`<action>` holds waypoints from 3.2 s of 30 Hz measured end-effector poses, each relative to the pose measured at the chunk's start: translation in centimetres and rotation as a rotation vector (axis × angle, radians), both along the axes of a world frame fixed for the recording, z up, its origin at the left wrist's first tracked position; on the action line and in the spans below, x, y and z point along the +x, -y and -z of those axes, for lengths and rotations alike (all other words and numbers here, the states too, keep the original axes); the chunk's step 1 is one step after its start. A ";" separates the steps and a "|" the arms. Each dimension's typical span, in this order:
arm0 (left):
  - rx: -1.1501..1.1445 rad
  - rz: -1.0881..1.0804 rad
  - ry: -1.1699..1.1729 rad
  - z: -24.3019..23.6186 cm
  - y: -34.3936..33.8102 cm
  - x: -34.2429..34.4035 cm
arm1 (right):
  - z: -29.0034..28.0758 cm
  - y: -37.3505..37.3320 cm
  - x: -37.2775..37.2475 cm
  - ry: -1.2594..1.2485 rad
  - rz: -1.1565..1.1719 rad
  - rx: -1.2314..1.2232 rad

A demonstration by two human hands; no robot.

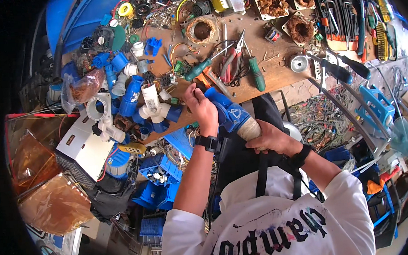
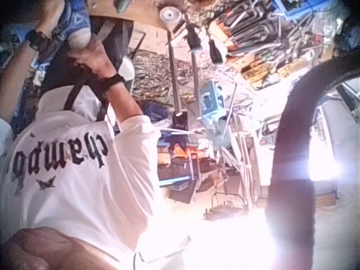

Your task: The person works on a blue cylindrical device, manipulating a white spool-like component and using a screwdriver to adjust internal parts. They then pick up a small black cooling fan and use the screwdriver to probe its center and wires. The person handles the objects over a cluttered workbench filled with tools and electronic components.

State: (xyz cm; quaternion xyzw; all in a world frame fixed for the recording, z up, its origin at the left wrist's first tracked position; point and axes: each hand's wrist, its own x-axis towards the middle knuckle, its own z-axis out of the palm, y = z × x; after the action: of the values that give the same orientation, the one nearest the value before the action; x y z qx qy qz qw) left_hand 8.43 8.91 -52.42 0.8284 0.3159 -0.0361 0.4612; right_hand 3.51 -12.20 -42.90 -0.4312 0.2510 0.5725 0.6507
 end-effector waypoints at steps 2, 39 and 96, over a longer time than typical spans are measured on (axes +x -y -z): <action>-0.011 -0.015 -0.011 0.3 0.0 -0.3 | 0.0 0.1 0.0 0.006 -0.011 -0.008; 0.797 1.535 0.314 -11.8 0.4 2.7 | -0.5 1.5 2.0 0.429 -0.512 -0.433; 0.090 1.232 0.060 -14.7 -4.1 -2.3 | -7.7 2.3 3.4 0.156 -0.019 0.062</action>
State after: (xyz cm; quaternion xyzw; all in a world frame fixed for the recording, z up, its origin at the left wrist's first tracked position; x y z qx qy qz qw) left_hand 6.11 13.06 -37.76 0.8779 -0.2325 -0.2591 0.3287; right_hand 6.95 -14.46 -35.20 -0.4566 0.1776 0.5505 0.6760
